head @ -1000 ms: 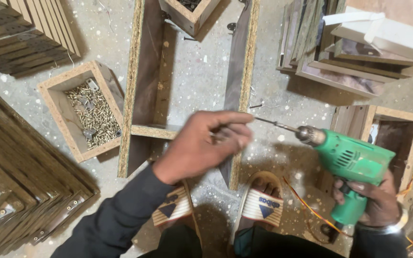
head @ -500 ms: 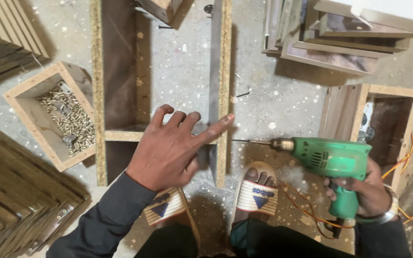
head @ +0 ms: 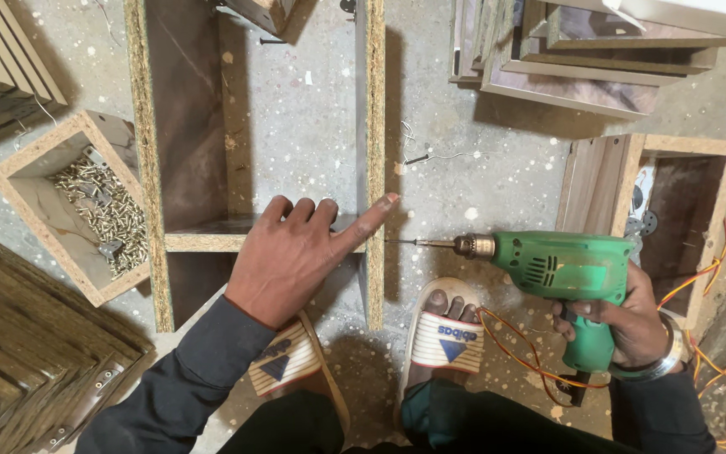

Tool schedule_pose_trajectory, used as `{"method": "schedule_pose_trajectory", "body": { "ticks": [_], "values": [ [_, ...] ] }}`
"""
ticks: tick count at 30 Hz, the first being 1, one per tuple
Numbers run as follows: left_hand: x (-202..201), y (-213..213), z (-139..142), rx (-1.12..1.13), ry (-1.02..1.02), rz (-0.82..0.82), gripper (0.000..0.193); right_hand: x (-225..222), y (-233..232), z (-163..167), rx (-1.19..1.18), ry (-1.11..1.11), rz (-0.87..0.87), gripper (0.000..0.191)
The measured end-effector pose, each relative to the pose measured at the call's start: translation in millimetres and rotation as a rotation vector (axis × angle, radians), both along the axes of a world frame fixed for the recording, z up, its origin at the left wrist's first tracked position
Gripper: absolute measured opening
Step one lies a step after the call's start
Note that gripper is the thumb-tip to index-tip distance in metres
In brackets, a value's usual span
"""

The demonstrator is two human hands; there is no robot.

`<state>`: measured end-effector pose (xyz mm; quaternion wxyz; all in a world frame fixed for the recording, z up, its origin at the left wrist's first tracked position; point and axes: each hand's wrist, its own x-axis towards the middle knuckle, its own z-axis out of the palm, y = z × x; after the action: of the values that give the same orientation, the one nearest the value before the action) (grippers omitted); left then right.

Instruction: The person assembles a small wooden cabinet using a corded drill and screws. They attach white edge banding to the frame, secure the sides and shelves, and then place a marble-patterned panel into the structure.

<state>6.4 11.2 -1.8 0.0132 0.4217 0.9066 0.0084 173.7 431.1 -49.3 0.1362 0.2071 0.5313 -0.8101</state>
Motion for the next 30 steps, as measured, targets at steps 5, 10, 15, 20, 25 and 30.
{"method": "schedule_pose_trajectory", "body": {
  "ticks": [5, 10, 15, 20, 25, 30],
  "values": [
    [-1, 2, -1, 0.006, -0.009, -0.017, 0.08, -3, 2, 2, -0.121, 0.085, 0.017, 0.051],
    [-1, 4, -6, -0.021, -0.014, -0.02, 0.077, -8, 2, 12, 0.049, 0.023, 0.049, 0.05],
    [-1, 5, -10, 0.008, 0.001, -0.022, 0.075, -14, 1, 18, 0.182, -0.037, 0.072, 0.045],
    [-2, 7, -10, 0.014, 0.008, -0.012, 0.075, -20, 2, 20, 0.178, -0.056, 0.08, 0.043],
    [-2, 7, -10, 0.006, -0.022, -0.011, 0.075, -22, 5, 22, 0.161, -0.049, 0.071, 0.053],
    [-2, 7, -10, -0.003, -0.012, -0.005, 0.074, -22, 7, 22, 0.161, -0.039, 0.082, 0.053]
  ]
}}
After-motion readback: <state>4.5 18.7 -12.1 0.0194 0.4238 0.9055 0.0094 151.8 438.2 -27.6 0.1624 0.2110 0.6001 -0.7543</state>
